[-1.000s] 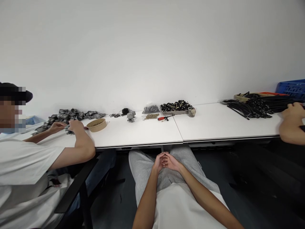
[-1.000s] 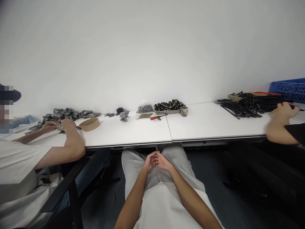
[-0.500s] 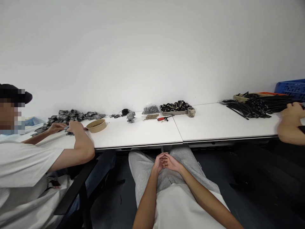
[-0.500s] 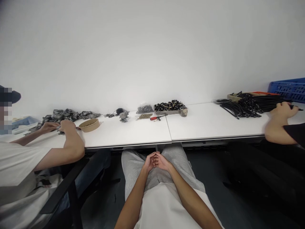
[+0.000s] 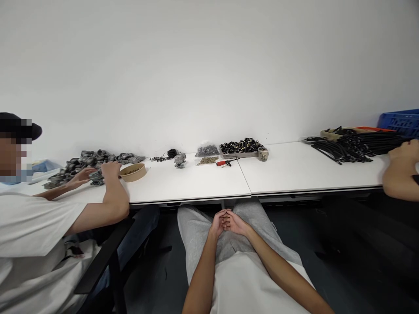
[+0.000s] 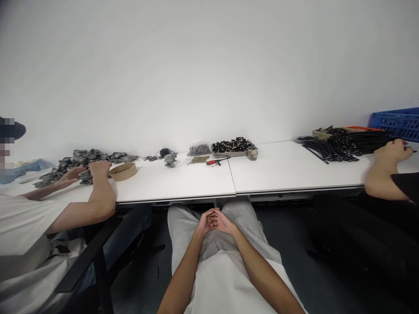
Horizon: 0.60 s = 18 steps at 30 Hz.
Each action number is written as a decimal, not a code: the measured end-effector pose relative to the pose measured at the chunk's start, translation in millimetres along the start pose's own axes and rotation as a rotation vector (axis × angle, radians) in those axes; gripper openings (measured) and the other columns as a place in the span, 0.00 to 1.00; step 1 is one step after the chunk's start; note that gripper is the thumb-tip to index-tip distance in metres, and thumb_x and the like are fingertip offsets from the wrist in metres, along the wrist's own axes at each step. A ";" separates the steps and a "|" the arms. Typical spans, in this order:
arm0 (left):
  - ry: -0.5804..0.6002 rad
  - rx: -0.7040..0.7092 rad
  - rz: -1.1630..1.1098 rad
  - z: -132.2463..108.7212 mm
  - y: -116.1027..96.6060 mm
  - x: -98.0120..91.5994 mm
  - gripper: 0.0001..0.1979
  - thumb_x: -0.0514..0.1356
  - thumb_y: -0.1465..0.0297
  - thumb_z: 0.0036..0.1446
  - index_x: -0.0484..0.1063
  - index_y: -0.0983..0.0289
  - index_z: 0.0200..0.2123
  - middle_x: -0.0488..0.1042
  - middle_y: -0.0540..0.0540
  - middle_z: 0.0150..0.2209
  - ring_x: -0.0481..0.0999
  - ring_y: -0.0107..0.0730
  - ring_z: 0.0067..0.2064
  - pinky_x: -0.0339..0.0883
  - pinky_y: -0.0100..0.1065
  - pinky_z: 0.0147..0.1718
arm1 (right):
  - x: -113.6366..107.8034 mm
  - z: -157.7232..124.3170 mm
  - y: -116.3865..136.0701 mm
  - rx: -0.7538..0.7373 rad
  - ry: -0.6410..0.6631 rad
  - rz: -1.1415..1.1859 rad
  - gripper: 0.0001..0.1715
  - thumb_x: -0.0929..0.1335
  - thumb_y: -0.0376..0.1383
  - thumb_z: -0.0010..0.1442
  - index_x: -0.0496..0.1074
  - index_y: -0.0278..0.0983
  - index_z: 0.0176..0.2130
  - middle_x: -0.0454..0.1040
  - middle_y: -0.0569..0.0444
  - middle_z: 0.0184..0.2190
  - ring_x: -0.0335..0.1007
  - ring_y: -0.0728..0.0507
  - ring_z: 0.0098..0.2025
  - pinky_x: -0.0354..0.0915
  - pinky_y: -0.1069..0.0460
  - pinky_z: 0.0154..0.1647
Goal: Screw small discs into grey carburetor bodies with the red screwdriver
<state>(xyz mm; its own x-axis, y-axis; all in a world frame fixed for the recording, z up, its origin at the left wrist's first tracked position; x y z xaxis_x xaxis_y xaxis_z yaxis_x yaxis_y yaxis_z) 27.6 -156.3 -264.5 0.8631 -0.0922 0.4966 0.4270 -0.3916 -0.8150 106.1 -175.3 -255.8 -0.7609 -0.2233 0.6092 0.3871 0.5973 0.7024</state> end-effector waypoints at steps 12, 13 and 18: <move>-0.049 -0.038 0.020 4.4 2.4 0.3 0.19 0.58 0.61 0.62 0.68 0.66 0.53 0.72 0.59 0.51 0.74 0.36 0.49 0.73 0.43 0.47 | -2.2 1.9 -0.1 0.009 -0.005 -0.022 0.27 0.60 0.52 0.68 0.67 0.31 0.36 0.68 0.55 0.29 0.63 0.53 0.28 0.63 0.56 0.31; -0.057 -0.038 0.027 4.7 3.0 0.6 0.20 0.58 0.61 0.62 0.68 0.66 0.53 0.71 0.59 0.51 0.74 0.37 0.49 0.73 0.44 0.47 | -3.0 1.8 0.1 0.006 -0.007 -0.028 0.27 0.60 0.52 0.68 0.67 0.31 0.36 0.68 0.55 0.29 0.63 0.53 0.28 0.63 0.56 0.31; -0.111 -0.024 0.099 4.4 4.9 1.7 0.20 0.58 0.61 0.62 0.68 0.66 0.54 0.71 0.60 0.52 0.74 0.38 0.50 0.73 0.45 0.49 | -5.2 1.1 -0.7 -0.004 -0.013 -0.082 0.27 0.60 0.53 0.68 0.67 0.31 0.36 0.67 0.55 0.29 0.64 0.53 0.29 0.64 0.56 0.31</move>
<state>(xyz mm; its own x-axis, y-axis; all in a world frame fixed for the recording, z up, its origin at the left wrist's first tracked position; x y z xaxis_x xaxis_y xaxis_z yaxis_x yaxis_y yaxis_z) 32.4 -154.3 -269.0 0.9256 -0.0300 0.3773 0.3334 -0.4073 -0.8503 109.2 -173.7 -259.8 -0.7966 -0.2614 0.5450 0.3254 0.5744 0.7511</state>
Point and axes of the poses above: each hand's wrist, its own z-axis towards the middle knuckle, its own x-axis out of the palm, y = z × x, the point moved 5 cm from there along z, towards the middle knuckle
